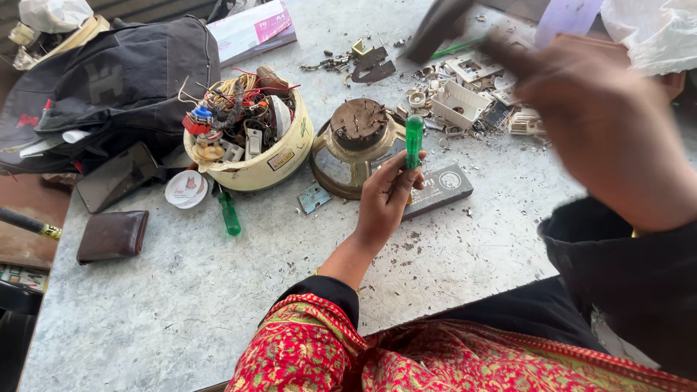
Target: The person disassembles a white plastic electrical socket using a hammer and screwdriver. They remove the internal metal contacts and a yellow plastic component, then use a screwdriver to pry and separate the yellow component into smaller pieces on a cluttered workbench.
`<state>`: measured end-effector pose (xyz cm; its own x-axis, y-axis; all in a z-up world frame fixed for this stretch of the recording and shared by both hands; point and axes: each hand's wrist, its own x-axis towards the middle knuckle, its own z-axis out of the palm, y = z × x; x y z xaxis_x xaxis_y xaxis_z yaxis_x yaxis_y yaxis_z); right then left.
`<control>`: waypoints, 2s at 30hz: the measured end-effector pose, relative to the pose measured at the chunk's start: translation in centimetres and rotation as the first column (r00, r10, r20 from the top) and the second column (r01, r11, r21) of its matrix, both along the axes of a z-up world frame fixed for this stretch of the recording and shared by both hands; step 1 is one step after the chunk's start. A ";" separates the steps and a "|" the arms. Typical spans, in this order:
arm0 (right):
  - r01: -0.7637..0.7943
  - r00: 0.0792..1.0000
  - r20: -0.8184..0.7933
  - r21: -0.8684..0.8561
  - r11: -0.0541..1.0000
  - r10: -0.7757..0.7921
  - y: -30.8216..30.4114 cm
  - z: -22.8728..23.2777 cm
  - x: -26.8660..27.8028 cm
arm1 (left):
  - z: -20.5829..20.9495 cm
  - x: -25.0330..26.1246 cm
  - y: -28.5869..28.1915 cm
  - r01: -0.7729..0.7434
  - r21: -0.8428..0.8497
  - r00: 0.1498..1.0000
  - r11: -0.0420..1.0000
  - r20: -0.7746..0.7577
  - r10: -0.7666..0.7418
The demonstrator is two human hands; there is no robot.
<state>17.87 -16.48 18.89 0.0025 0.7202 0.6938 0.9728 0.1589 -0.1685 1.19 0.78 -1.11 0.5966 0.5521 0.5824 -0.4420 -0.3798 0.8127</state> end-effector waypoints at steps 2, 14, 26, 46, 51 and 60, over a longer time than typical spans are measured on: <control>-0.014 0.991 0.130 -0.076 0.997 0.023 0.3 -0.7 0.1 | 0.1 -0.1 -0.1 0.003 0.020 1.000 1.000 -0.005 -0.003; -0.017 0.999 0.041 -0.152 0.988 0.023 0.1 -3.0 2.4 | 0.0 -0.2 -0.2 -0.001 0.088 1.000 0.996 -0.028 0.004; -0.011 1.000 -0.022 -0.090 0.996 0.009 -0.4 -0.2 -1.5 | 0.0 -0.1 0.2 0.006 0.045 1.000 0.999 0.009 -0.006; -0.013 0.998 0.060 -0.005 1.000 0.013 -0.8 -3.7 2.1 | -0.6 -0.3 0.5 0.030 -0.054 0.999 0.998 -0.012 -0.031; 0.057 0.997 -0.054 -0.042 0.997 -0.059 -0.5 -5.1 4.1 | -0.2 -0.5 0.5 0.057 -0.100 0.998 0.993 -0.032 -0.061; 0.189 0.898 -0.227 -0.572 0.798 -0.376 1.8 -12.9 4.8 | 1.1 -0.7 0.9 0.109 -0.415 0.988 0.903 -0.055 -0.145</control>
<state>22.69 -14.64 5.94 0.4137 0.9005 0.1339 0.8370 -0.3184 -0.4450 0.46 1.71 -0.05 0.7137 0.6475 0.2672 -0.3889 0.0489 0.9200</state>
